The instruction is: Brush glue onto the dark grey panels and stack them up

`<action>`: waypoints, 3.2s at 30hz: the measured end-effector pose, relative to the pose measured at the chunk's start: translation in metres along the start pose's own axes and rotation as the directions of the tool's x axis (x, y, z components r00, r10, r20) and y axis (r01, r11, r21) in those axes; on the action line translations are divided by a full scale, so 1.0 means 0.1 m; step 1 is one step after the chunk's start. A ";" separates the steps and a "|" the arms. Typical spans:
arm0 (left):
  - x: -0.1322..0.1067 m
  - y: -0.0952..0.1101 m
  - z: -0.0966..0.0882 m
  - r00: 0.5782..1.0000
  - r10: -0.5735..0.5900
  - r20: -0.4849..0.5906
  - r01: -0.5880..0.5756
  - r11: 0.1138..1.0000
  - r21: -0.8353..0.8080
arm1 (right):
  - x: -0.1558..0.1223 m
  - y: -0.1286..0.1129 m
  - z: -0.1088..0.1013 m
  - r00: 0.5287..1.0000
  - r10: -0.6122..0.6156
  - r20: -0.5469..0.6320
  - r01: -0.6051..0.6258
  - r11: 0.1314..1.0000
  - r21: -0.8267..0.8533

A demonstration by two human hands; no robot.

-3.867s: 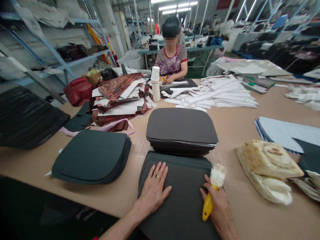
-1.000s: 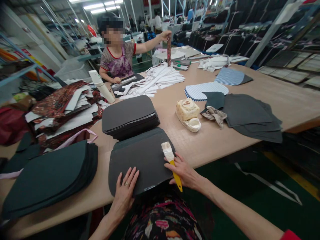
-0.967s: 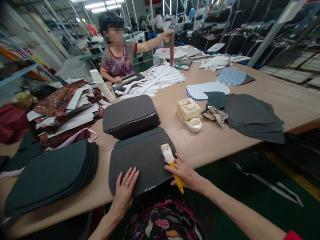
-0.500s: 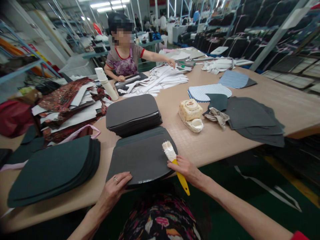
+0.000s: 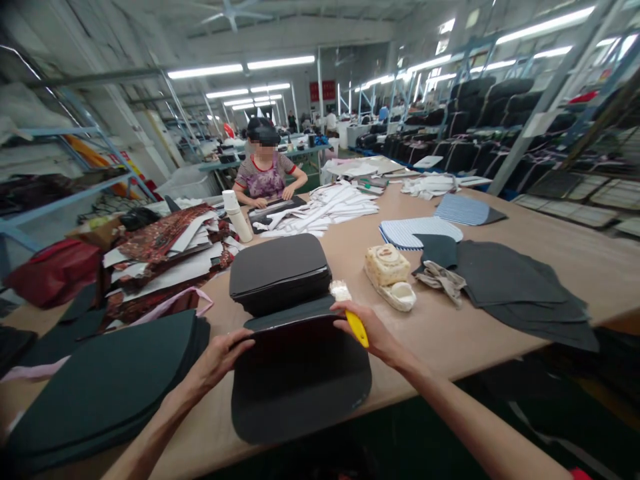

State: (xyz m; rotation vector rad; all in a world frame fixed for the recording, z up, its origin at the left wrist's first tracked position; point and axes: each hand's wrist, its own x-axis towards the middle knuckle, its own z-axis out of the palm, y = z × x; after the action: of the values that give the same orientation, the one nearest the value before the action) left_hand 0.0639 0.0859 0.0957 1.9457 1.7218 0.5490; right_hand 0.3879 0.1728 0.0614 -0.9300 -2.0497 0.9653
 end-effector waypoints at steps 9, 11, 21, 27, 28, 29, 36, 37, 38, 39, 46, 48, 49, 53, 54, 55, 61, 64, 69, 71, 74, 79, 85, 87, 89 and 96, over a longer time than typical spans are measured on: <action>0.17 -0.07 -0.10 0.995 -0.057 0.081 0.067 0.991 -0.120 | 0.17 -0.08 -0.05 0.999 -0.006 0.032 0.008 0.999 -0.053; 0.19 -0.05 -0.14 0.998 -0.041 0.055 0.046 0.995 -0.091 | 0.20 -0.12 -0.05 1.000 -0.014 0.017 0.015 0.998 -0.054; 0.26 0.52 -0.97 0.975 0.082 -0.206 -0.069 0.995 0.070 | 0.50 -0.84 -0.47 0.970 -0.142 -0.199 0.114 0.983 -0.143; 0.44 0.32 -0.85 0.983 -0.034 0.180 0.062 0.987 -0.151 | 0.57 -0.62 -0.46 0.985 -0.108 -0.132 0.080 0.977 -0.200; 0.49 0.19 -0.69 0.967 -0.044 0.251 0.093 0.978 -0.187 | 0.57 -0.45 -0.36 0.991 -0.069 -0.116 0.047 0.982 -0.183; 0.54 0.06 -0.51 0.958 -0.061 0.280 0.120 0.972 -0.200 | 0.56 -0.27 -0.25 0.994 -0.022 -0.109 0.005 0.988 -0.154; 0.79 -0.59 0.34 0.939 -0.133 0.316 0.210 0.952 -0.224 | 0.47 0.66 0.34 0.977 0.164 -0.135 -0.180 0.976 -0.121; 0.81 -0.62 0.37 0.938 -0.137 0.318 0.216 0.950 -0.225 | 0.47 0.72 0.37 0.976 0.174 -0.130 -0.189 0.975 -0.113; 0.83 -0.65 0.38 0.936 -0.140 0.323 0.221 0.948 -0.229 | 0.47 0.77 0.39 0.975 0.183 -0.123 -0.196 0.975 -0.103; 0.85 -0.68 0.39 0.933 -0.142 0.332 0.227 0.945 -0.235 | 0.47 0.81 0.40 0.975 0.190 -0.114 -0.201 0.975 -0.091; 0.89 -0.86 0.47 0.927 -0.142 0.347 0.252 0.921 -0.297 | 0.52 1.02 0.42 0.973 0.223 -0.058 -0.224 0.975 -0.009; 0.88 -0.88 0.47 0.929 -0.143 0.342 0.255 0.916 -0.309 | 0.54 1.02 0.40 0.974 0.225 -0.036 -0.225 0.974 0.009; 0.88 -0.88 0.46 0.928 -0.145 0.342 0.258 0.915 -0.311 | 0.55 1.01 0.39 0.974 0.225 -0.025 -0.225 0.974 0.015; 0.85 -0.88 0.43 0.922 -0.172 0.347 0.281 0.913 -0.294 | 0.55 0.97 0.37 0.974 0.224 0.011 -0.224 0.974 0.022; 0.85 -0.88 0.43 0.921 -0.181 0.344 0.287 0.914 -0.286 | 0.55 0.97 0.36 0.974 0.227 0.019 -0.227 0.974 0.019; 0.84 -0.88 0.44 0.922 -0.191 0.338 0.292 0.915 -0.278 | 0.54 0.97 0.37 0.973 0.230 0.027 -0.231 0.973 0.016; 0.83 -0.87 0.53 0.940 -0.231 0.251 0.290 0.928 -0.234 | 0.52 1.02 0.39 0.963 0.268 0.028 -0.267 0.963 -0.027; 0.82 -0.85 0.54 0.942 -0.234 0.240 0.287 0.933 -0.217 | 0.50 1.01 0.39 0.964 0.265 0.034 -0.263 0.964 -0.047; 0.82 -0.85 0.53 0.936 -0.255 0.241 0.301 0.937 -0.176 | 0.46 1.03 0.41 0.965 0.258 0.052 -0.254 0.964 -0.072; 0.82 -0.86 0.54 0.934 -0.269 0.236 0.311 0.937 -0.162 | 0.44 1.06 0.43 0.963 0.266 0.050 -0.262 0.961 -0.084; 0.82 -0.88 0.57 0.931 -0.286 0.225 0.324 0.934 -0.150 | 0.44 1.08 0.44 0.963 0.267 0.044 -0.262 0.960 -0.095; 0.83 -0.87 0.59 0.930 -0.299 0.214 0.334 0.929 -0.157 | 0.44 1.07 0.44 0.965 0.261 0.021 -0.258 0.961 -0.099; 0.81 -0.82 0.51 0.920 -0.302 0.249 0.358 0.907 -0.221 | 0.46 0.98 0.43 0.970 0.244 0.003 -0.243 0.968 -0.063; 0.78 -0.79 0.45 0.911 -0.304 0.279 0.374 0.893 -0.250 | 0.48 0.96 0.43 0.970 0.244 -0.003 -0.244 0.969 -0.040; 0.73 -0.75 0.38 0.910 -0.300 0.285 0.379 0.881 -0.281 | 0.51 0.93 0.40 0.968 0.249 -0.011 -0.249 0.968 -0.013; 0.47 -0.17 -0.47 0.968 -0.214 0.129 0.249 0.879 -0.407 | 0.70 0.18 -0.20 0.977 0.192 -0.092 -0.188 0.981 0.050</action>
State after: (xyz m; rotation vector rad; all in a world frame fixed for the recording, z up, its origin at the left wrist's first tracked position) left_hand 0.0289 0.1384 0.1227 1.4184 1.5976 0.6786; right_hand 0.3736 0.2457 0.0752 -1.1445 -1.8788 1.0374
